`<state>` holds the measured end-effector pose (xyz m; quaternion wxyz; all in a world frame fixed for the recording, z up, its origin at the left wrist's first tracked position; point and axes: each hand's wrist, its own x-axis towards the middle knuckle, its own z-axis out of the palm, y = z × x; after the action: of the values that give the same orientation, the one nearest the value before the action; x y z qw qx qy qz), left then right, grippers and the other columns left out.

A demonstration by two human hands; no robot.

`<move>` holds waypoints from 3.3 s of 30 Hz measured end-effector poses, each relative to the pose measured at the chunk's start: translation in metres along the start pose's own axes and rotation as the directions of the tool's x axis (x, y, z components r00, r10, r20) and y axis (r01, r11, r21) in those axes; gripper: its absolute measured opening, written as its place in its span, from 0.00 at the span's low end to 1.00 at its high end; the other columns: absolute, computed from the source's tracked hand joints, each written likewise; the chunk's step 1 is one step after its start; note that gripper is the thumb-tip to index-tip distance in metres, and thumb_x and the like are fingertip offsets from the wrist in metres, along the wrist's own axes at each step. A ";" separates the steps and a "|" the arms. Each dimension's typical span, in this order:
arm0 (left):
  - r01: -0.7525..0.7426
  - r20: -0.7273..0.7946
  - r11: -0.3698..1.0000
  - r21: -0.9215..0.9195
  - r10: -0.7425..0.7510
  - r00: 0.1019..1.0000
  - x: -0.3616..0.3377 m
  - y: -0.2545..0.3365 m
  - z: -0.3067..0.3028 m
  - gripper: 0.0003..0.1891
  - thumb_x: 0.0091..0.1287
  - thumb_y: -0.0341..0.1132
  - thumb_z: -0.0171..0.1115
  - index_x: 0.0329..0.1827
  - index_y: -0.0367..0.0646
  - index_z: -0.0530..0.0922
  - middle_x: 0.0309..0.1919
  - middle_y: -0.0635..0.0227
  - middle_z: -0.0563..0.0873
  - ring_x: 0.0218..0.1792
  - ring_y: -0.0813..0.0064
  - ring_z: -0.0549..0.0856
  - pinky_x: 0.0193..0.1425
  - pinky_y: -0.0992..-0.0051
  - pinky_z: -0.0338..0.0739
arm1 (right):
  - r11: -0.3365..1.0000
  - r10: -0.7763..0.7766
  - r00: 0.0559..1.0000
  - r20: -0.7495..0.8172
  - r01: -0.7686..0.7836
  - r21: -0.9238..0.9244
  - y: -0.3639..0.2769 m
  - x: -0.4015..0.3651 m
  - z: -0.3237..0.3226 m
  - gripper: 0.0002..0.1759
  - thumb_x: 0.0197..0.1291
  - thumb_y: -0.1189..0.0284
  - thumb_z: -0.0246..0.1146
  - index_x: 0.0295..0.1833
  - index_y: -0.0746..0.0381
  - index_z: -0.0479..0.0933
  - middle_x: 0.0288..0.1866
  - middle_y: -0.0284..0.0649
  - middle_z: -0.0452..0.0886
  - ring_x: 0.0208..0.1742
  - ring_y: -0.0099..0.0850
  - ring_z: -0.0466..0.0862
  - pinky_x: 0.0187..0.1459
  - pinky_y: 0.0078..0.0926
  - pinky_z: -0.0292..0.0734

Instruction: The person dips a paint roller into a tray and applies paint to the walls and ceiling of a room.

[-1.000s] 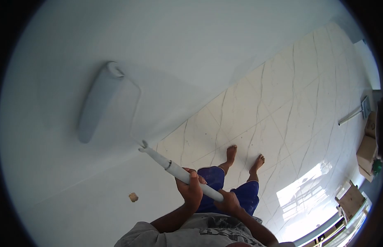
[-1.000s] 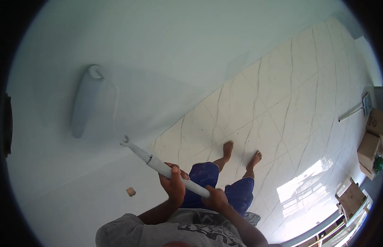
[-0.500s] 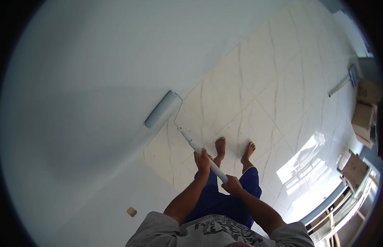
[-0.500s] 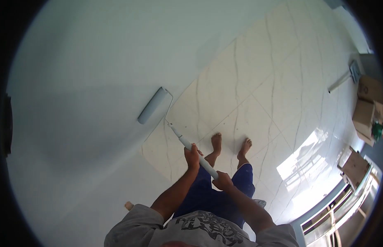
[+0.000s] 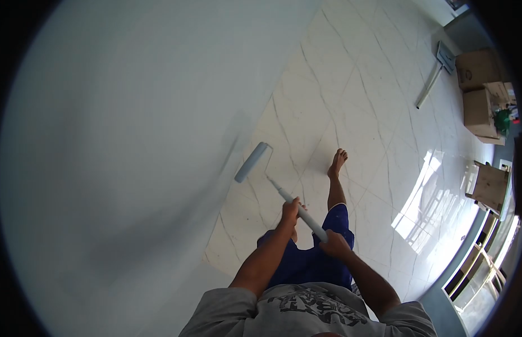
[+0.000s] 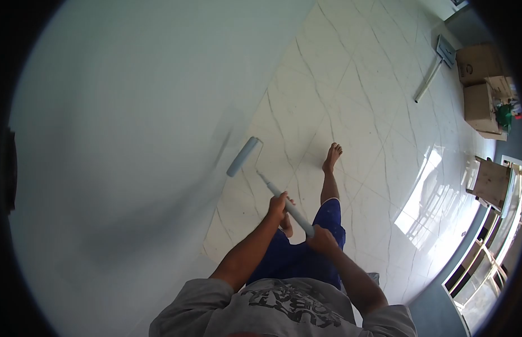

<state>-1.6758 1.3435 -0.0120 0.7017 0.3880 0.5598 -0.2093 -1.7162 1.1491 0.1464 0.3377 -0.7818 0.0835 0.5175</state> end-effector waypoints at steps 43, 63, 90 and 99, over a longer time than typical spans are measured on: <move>-0.002 -0.176 0.998 -0.061 -0.009 0.984 -0.007 0.225 0.331 0.10 0.71 0.33 0.59 0.45 0.42 0.67 0.32 0.67 0.73 0.30 0.74 0.79 0.44 0.65 0.82 | 0.971 0.145 0.972 0.186 -0.104 -0.214 -0.105 0.132 -0.380 0.16 0.54 0.71 0.66 0.45 0.60 0.70 0.34 0.53 0.84 0.37 0.55 0.86 0.42 0.54 0.81; -0.133 -0.203 0.985 -0.111 0.108 0.973 0.080 0.192 0.359 0.08 0.69 0.30 0.59 0.41 0.35 0.70 0.28 0.66 0.75 0.25 0.72 0.80 0.34 0.70 0.81 | 0.973 -0.050 0.993 0.111 0.074 -0.220 -0.038 0.212 -0.394 0.18 0.53 0.70 0.63 0.50 0.60 0.73 0.36 0.58 0.84 0.42 0.58 0.84 0.46 0.56 0.79; -0.300 -0.074 0.954 0.022 0.301 0.951 0.078 0.227 0.374 0.08 0.67 0.31 0.58 0.38 0.34 0.71 0.22 0.64 0.77 0.23 0.70 0.81 0.32 0.68 0.82 | 0.973 -0.036 0.999 -0.028 0.028 -0.228 -0.078 0.198 -0.398 0.18 0.52 0.68 0.65 0.47 0.62 0.73 0.34 0.57 0.84 0.40 0.56 0.86 0.43 0.53 0.81; -0.033 -0.176 0.999 -0.036 0.026 0.984 0.215 0.220 0.355 0.08 0.65 0.32 0.59 0.33 0.36 0.72 0.25 0.61 0.77 0.25 0.65 0.81 0.33 0.66 0.83 | 0.981 0.009 0.999 -0.036 -0.016 -0.194 -0.049 0.317 -0.354 0.14 0.54 0.73 0.61 0.48 0.63 0.74 0.36 0.59 0.84 0.42 0.57 0.85 0.47 0.55 0.79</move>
<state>-1.2328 1.2317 -0.1220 0.6600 0.3996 0.6175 -0.1532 -1.2829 1.0383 -0.0228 0.2551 -0.8193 0.0433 0.5116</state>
